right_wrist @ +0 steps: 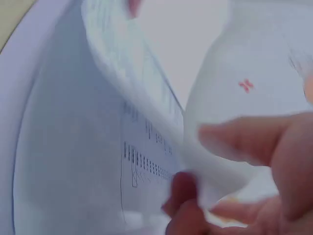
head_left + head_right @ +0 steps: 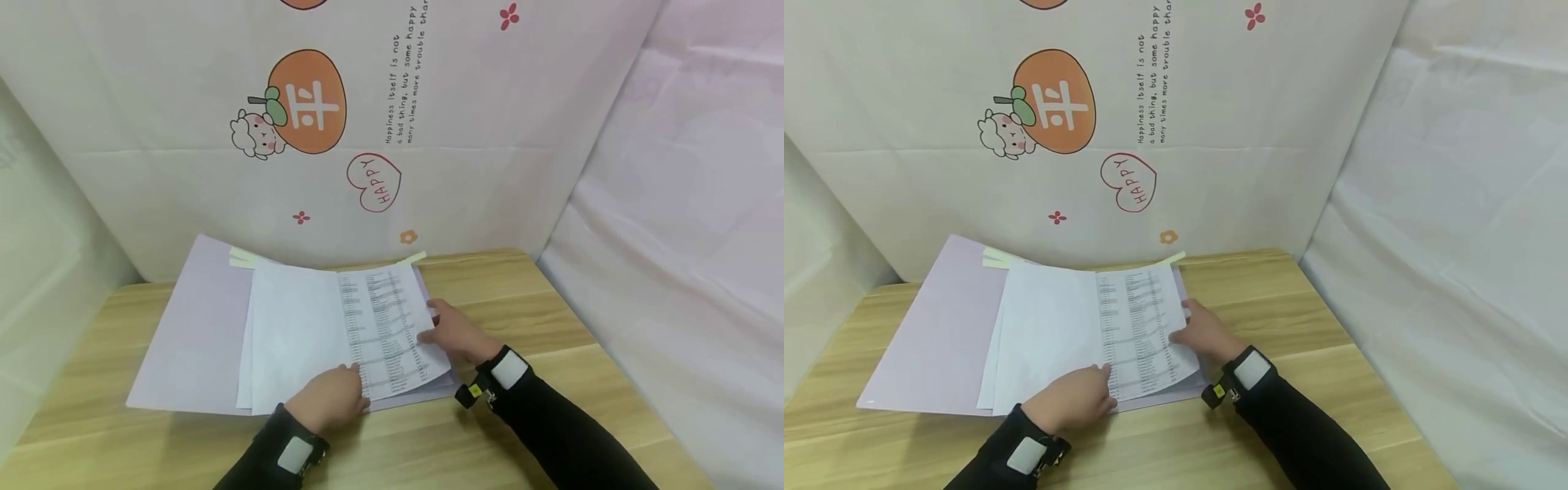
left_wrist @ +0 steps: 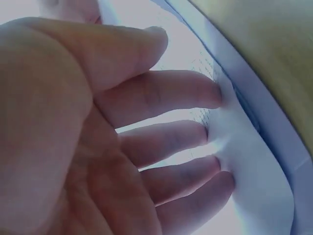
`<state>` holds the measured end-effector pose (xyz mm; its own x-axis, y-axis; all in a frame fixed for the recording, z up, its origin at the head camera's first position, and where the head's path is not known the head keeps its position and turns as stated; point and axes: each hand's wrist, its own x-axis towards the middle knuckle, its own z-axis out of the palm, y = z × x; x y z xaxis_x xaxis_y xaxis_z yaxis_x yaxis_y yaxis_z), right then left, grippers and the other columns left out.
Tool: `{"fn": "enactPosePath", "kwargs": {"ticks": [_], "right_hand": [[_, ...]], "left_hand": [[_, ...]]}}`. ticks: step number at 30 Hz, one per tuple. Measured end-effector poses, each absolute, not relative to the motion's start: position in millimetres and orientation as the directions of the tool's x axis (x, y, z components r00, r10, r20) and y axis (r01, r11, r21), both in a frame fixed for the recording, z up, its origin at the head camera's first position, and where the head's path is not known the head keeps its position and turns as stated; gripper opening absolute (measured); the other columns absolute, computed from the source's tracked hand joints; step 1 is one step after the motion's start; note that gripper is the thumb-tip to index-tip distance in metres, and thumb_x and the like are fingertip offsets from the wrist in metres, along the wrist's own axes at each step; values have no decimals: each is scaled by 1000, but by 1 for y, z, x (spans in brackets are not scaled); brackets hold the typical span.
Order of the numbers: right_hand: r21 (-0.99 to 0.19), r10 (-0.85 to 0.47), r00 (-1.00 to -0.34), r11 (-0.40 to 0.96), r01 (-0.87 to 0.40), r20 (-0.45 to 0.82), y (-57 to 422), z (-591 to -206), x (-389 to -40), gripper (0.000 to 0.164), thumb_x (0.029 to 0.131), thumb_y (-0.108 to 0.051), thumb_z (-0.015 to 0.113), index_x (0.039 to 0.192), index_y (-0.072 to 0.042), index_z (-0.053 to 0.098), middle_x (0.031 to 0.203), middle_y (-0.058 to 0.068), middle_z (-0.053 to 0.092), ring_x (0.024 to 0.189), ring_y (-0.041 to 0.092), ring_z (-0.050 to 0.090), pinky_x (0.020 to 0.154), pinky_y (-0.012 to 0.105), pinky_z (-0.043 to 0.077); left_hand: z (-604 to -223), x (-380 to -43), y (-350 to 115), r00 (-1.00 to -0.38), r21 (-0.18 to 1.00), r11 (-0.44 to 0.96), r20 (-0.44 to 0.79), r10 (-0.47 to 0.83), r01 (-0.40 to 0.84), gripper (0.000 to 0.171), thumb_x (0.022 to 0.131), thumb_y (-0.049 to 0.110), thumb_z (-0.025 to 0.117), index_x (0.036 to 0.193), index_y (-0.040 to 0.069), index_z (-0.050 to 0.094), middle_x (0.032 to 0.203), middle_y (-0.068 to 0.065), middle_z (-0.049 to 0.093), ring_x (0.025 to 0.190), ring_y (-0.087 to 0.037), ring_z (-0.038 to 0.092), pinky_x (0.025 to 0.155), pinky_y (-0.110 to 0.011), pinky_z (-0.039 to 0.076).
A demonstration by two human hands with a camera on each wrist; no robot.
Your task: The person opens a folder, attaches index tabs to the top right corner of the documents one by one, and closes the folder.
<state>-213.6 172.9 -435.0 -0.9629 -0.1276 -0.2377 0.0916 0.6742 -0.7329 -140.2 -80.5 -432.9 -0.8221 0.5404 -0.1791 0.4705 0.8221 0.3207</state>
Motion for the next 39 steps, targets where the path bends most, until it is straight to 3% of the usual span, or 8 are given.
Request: {"fn": "enactPosePath", "kwargs": {"ticks": [6,9,13,21,26,32,35,39], "right_hand": [[-789,-125,-952,595,153,-279,182,-438,-221,53,91,-8,65,141,-1,49,97,7,67,78,21,66,64,34,53],[-799,-166,-951,591,115,-260,180,-441,-218,41,92,-6,62,133,-5,58,103,10,65,79,22,65,63,35,53],[-813,-275,-927,579,54,-257,174,-436,-209,53,98,-27,63,147,-16,48,133,15,56,99,25,63,77,41,54],[-643,-482,-862,713,-281,-157,155,-433,-191,85,97,-45,61,159,-8,17,158,14,29,139,25,35,111,46,32],[-646,-594,-796,653,-395,-114,151,-433,-186,84,97,-41,62,158,-4,18,159,16,27,135,21,39,108,42,36],[-698,-677,-709,604,-386,-194,155,-425,-183,87,96,-49,62,158,-5,19,158,13,29,108,16,60,87,31,50],[-689,-669,-693,637,-346,-269,163,-418,-184,79,100,-50,54,157,-6,23,158,12,29,121,21,55,100,35,44],[-549,-561,-786,755,-358,-259,172,-413,-190,64,104,-45,48,150,-2,40,154,17,36,140,31,35,111,46,31]], "left_hand": [[-439,-142,-76,-822,221,811,-64,567,542,14,95,14,63,90,3,71,76,-5,57,67,-20,52,61,-36,49],[-445,-141,-70,-804,175,794,-21,594,582,18,92,7,63,107,0,71,101,-13,64,91,-25,60,78,-38,54],[-449,-143,-63,-792,214,775,-8,610,595,30,95,8,60,121,-5,64,134,-21,57,125,-31,54,100,-41,46],[-447,-155,-55,-853,370,774,127,506,514,73,98,21,57,160,13,19,146,-25,45,106,-33,66,77,-44,57],[-442,-155,-49,-832,454,705,183,524,544,77,94,9,58,160,24,22,146,-20,47,118,-32,59,89,-46,53],[-437,-154,-51,-862,543,687,156,482,482,63,87,1,54,150,7,44,148,-18,45,127,-30,53,100,-44,45],[-435,-153,-52,-898,597,691,124,423,408,57,89,5,52,145,-2,47,147,-19,46,134,-32,45,107,-46,38],[-432,-151,-53,-939,637,703,105,328,317,52,94,16,52,138,-11,49,139,-26,50,128,-39,49,104,-51,41]]}}
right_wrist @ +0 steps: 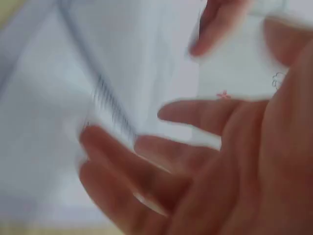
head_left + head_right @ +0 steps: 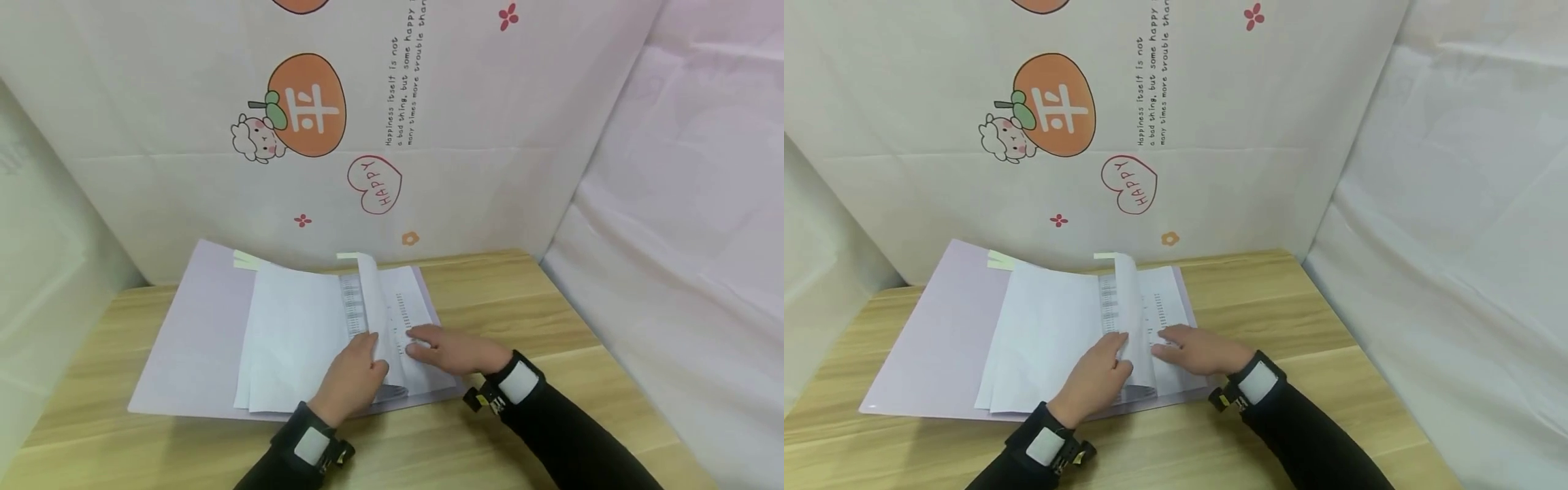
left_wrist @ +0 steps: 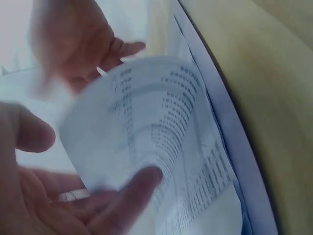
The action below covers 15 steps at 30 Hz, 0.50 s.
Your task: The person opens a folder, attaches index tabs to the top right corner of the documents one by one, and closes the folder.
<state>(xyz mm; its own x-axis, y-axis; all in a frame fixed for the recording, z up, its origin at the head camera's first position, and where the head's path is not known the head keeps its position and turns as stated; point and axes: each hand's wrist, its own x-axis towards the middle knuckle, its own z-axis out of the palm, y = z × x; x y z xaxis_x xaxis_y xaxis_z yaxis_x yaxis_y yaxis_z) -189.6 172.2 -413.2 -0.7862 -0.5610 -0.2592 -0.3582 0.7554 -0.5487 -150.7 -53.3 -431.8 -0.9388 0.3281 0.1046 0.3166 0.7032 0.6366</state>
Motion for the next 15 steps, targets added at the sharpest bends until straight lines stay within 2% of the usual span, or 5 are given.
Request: {"fn": "enactPosePath", "kwargs": {"ticks": [1,3,7,12,15], "right_hand": [[-482,-529,-811,794,-370,-250,174,-414,-191,62,103,-44,51,148,-2,44,153,19,39,141,32,33,112,48,30],[-335,-484,-841,855,-396,-242,176,-420,-194,58,98,-41,61,143,-4,52,148,20,45,138,34,39,110,49,34],[-87,-468,-843,882,-462,-267,175,-436,-195,58,88,-38,73,137,-9,60,142,18,52,128,34,50,105,46,40],[-3,-446,-856,887,-461,-262,168,-440,-192,63,82,-38,77,134,-6,62,133,15,57,105,28,60,91,41,49],[1,-431,-863,894,-447,-264,167,-440,-190,65,82,-37,78,135,-5,61,133,15,57,103,28,60,88,40,50]], "left_hand": [[-431,-150,-53,-950,642,711,94,299,287,52,96,19,53,137,-13,49,137,-28,50,127,-41,50,103,-51,41],[-429,-148,-53,-965,640,729,86,246,243,52,96,21,54,132,-16,51,132,-31,52,122,-44,53,99,-53,44],[-429,-144,-56,-972,607,759,134,195,235,41,92,7,57,125,-18,57,122,-34,56,114,-44,57,93,-50,49],[-434,-140,-63,-953,542,786,227,203,297,32,86,-8,55,115,-11,68,108,-25,67,105,-35,60,83,-42,53],[-437,-138,-69,-952,509,808,230,203,296,27,86,-9,55,108,-11,71,101,-22,69,103,-34,59,83,-40,53]]}}
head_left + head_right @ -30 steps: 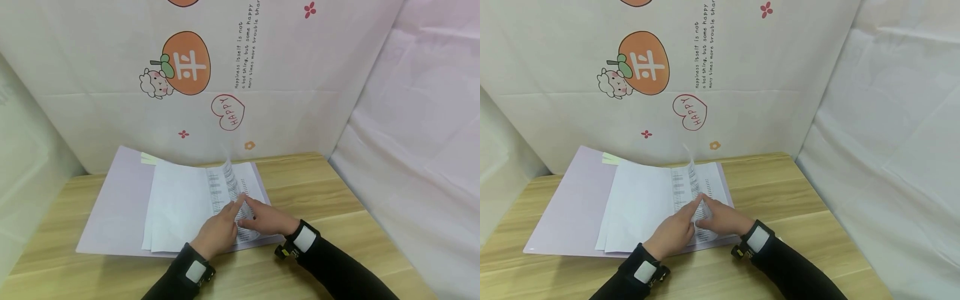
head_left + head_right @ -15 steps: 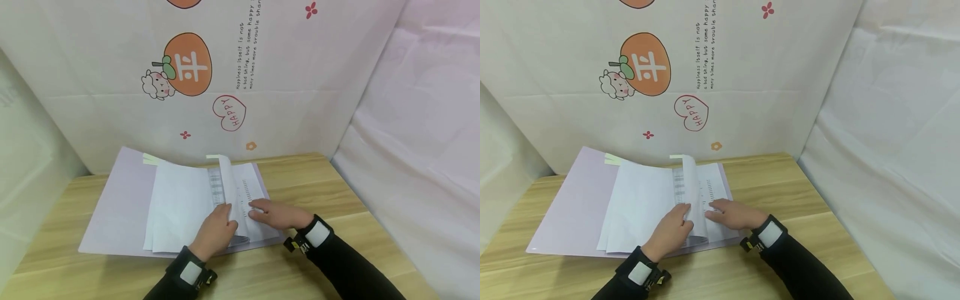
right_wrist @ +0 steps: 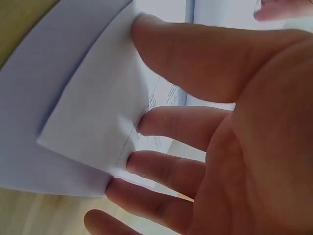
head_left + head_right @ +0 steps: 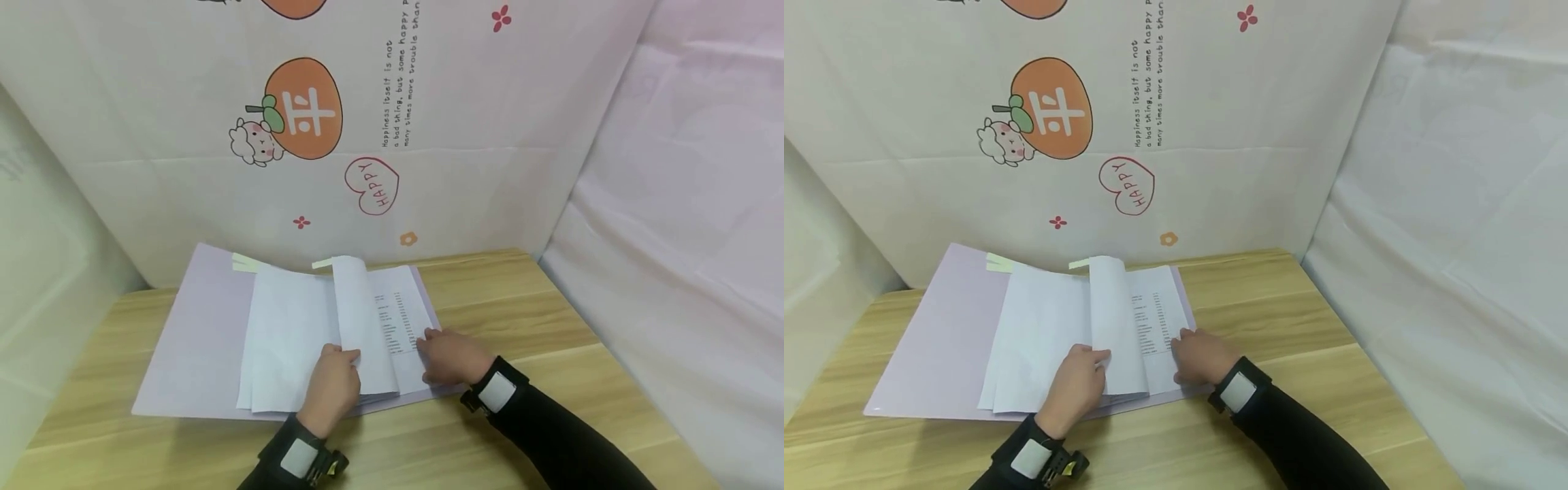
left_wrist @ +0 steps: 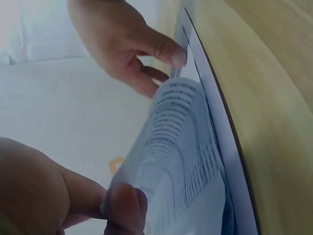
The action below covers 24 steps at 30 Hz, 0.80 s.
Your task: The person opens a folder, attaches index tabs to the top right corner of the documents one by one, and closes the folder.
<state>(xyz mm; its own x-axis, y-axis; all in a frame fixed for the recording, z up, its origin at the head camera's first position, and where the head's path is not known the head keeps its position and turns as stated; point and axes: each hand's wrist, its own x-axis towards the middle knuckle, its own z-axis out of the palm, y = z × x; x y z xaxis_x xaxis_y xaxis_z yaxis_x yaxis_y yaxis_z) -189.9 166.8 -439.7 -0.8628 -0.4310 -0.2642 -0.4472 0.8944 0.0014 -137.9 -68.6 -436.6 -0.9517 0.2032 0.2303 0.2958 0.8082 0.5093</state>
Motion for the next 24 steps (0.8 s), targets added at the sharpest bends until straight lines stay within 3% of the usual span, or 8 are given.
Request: {"fn": "enactPosePath", "kwargs": {"ticks": [4,9,13,18,22,24], "right_hand": [[0,-430,-862,895,-447,-269,168,-442,-189,66,83,-38,77,138,-5,59,139,17,54,117,33,57,96,44,47],[-27,-430,-864,898,-438,-264,169,-443,-188,67,86,-35,75,141,-3,55,146,18,48,133,36,46,107,48,38],[-56,-423,-866,904,-424,-266,168,-438,-186,65,86,-32,76,140,-1,55,146,20,47,133,38,45,107,49,38],[-53,-423,-867,904,-425,-265,167,-436,-185,64,87,-32,76,139,0,56,145,20,48,131,38,47,104,49,40],[-49,-428,-865,901,-431,-262,165,-438,-185,65,87,-32,76,139,1,56,145,21,47,131,39,47,104,49,40],[-47,-429,-865,900,-433,-261,165,-439,-185,65,87,-32,76,139,1,55,145,21,47,131,39,46,105,49,40]], "left_hand": [[-439,-135,-81,-953,443,852,237,188,278,18,85,-8,53,87,-9,71,83,-17,66,93,-30,59,75,-36,53],[-434,-130,-102,-949,316,911,252,187,264,20,85,-5,58,65,-1,59,61,-7,52,80,-26,50,64,-32,48],[-425,-126,-116,-969,309,929,197,148,204,23,88,4,65,67,-5,59,68,-12,54,83,-29,48,65,-34,51],[-413,-120,-128,-994,379,922,99,39,74,30,91,10,65,67,-6,58,82,-17,45,76,-28,48,51,-34,49],[-405,-116,-136,-995,373,927,100,16,52,35,90,13,66,62,-3,55,89,-24,47,68,-27,51,48,-35,48],[-402,-115,-138,-993,355,933,114,16,56,38,90,14,67,58,-1,53,84,-25,51,75,-31,53,50,-37,50]]}}
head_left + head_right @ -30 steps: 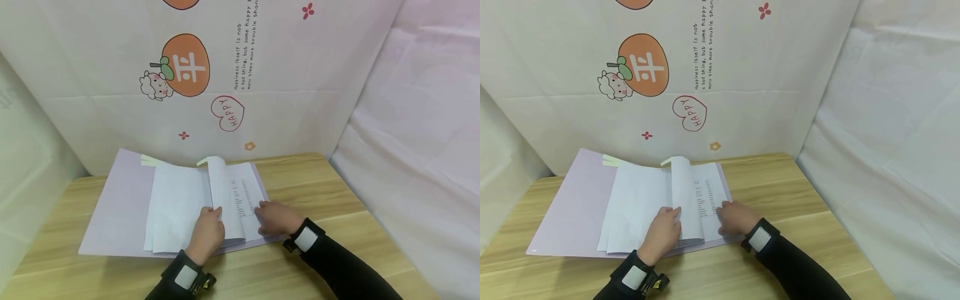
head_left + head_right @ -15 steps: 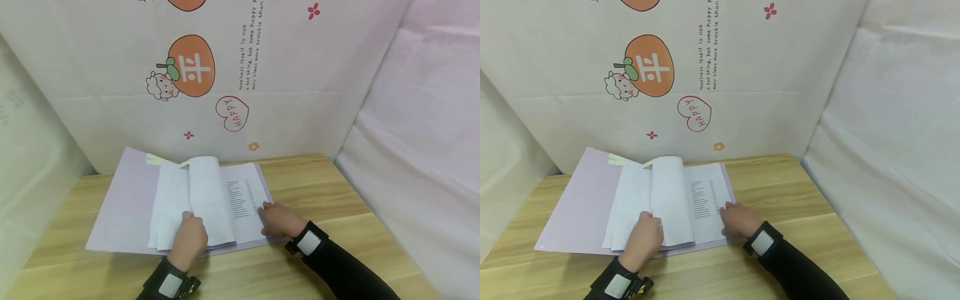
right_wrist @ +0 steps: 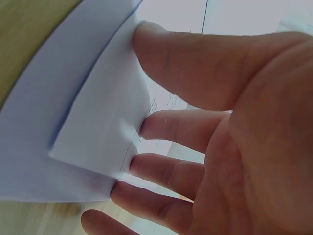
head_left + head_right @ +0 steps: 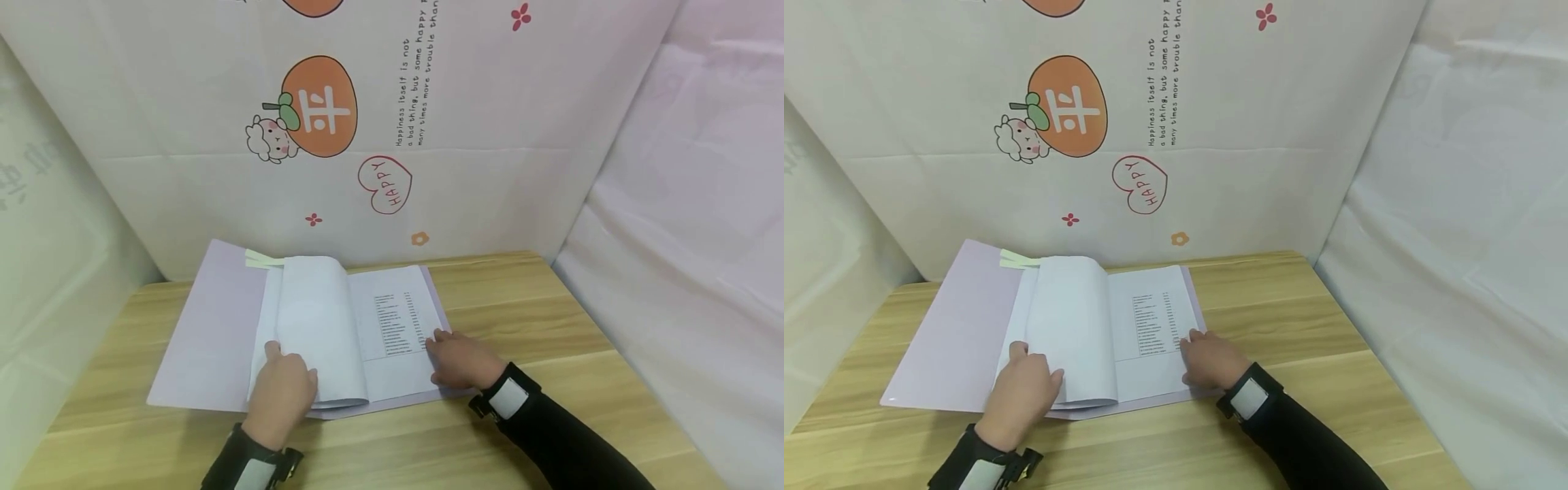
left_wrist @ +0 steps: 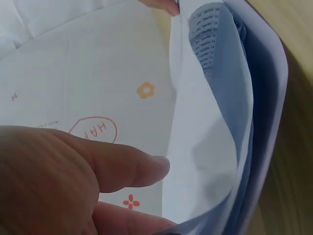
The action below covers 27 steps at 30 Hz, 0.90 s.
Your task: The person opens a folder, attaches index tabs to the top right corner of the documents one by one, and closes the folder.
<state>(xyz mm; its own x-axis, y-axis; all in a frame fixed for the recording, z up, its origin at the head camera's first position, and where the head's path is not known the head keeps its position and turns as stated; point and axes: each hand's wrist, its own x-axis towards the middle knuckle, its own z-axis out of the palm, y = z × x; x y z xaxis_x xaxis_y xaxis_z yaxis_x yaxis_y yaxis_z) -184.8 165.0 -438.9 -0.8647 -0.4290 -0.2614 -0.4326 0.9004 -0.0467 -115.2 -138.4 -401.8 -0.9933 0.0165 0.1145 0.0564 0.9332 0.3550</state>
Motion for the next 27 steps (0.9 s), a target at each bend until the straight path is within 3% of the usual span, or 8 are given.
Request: {"fn": "enactPosePath", "kwargs": {"ticks": [5,8,12,16,18,20,23,27], "right_hand": [[-43,-431,-861,899,-437,-270,164,-440,-185,66,88,-33,76,139,2,55,146,22,46,133,39,44,107,49,38],[-54,-433,-859,899,-436,-273,164,-440,-184,66,88,-32,77,139,2,55,146,22,46,133,40,44,107,49,37],[-52,-440,-857,895,-443,-268,164,-440,-185,65,87,-31,76,138,4,55,145,23,47,133,38,44,108,49,36],[-33,-452,-853,887,-460,-260,166,-442,-188,65,86,-31,77,136,4,57,138,21,52,121,34,53,102,45,42],[-26,-459,-851,883,-468,-255,167,-443,-190,65,85,-32,78,135,3,58,134,20,55,109,31,56,95,43,45],[-19,-466,-849,879,-477,-250,168,-443,-192,64,84,-33,79,134,2,59,129,19,56,99,28,56,89,40,47],[-18,-467,-848,878,-478,-249,167,-440,-192,60,82,-33,80,130,0,63,126,18,58,98,28,56,86,41,48],[-34,-511,-839,857,-515,-184,153,-431,-192,32,84,-24,76,109,-6,72,101,6,62,89,22,56,78,36,48]], "left_hand": [[-399,-114,-146,-988,247,965,143,50,84,43,90,15,67,52,3,49,61,-12,50,82,-35,50,61,-39,48],[-400,-113,-150,-986,210,974,161,49,82,43,90,17,66,54,1,50,64,-14,51,76,-35,48,68,-42,44],[-405,-111,-140,-970,147,985,238,58,95,37,88,24,70,77,-11,62,104,-36,57,91,-44,53,75,-48,47],[-417,-106,-109,-903,56,930,269,336,363,37,87,28,71,104,-5,67,127,-30,56,111,-41,56,85,-51,52],[-424,-103,-93,-846,56,857,204,492,512,32,88,26,69,106,0,68,124,-22,61,114,-35,57,89,-48,51],[-432,-101,-80,-809,62,808,94,580,586,27,89,26,67,103,3,70,113,-14,66,102,-27,61,83,-40,53],[-439,-97,-69,-806,46,807,-37,591,589,25,91,28,67,98,5,73,97,-8,66,84,-19,59,70,-34,51],[-440,-95,-66,-817,45,820,-69,572,571,25,91,30,68,92,6,73,88,-5,63,74,-17,54,64,-32,48]]}}
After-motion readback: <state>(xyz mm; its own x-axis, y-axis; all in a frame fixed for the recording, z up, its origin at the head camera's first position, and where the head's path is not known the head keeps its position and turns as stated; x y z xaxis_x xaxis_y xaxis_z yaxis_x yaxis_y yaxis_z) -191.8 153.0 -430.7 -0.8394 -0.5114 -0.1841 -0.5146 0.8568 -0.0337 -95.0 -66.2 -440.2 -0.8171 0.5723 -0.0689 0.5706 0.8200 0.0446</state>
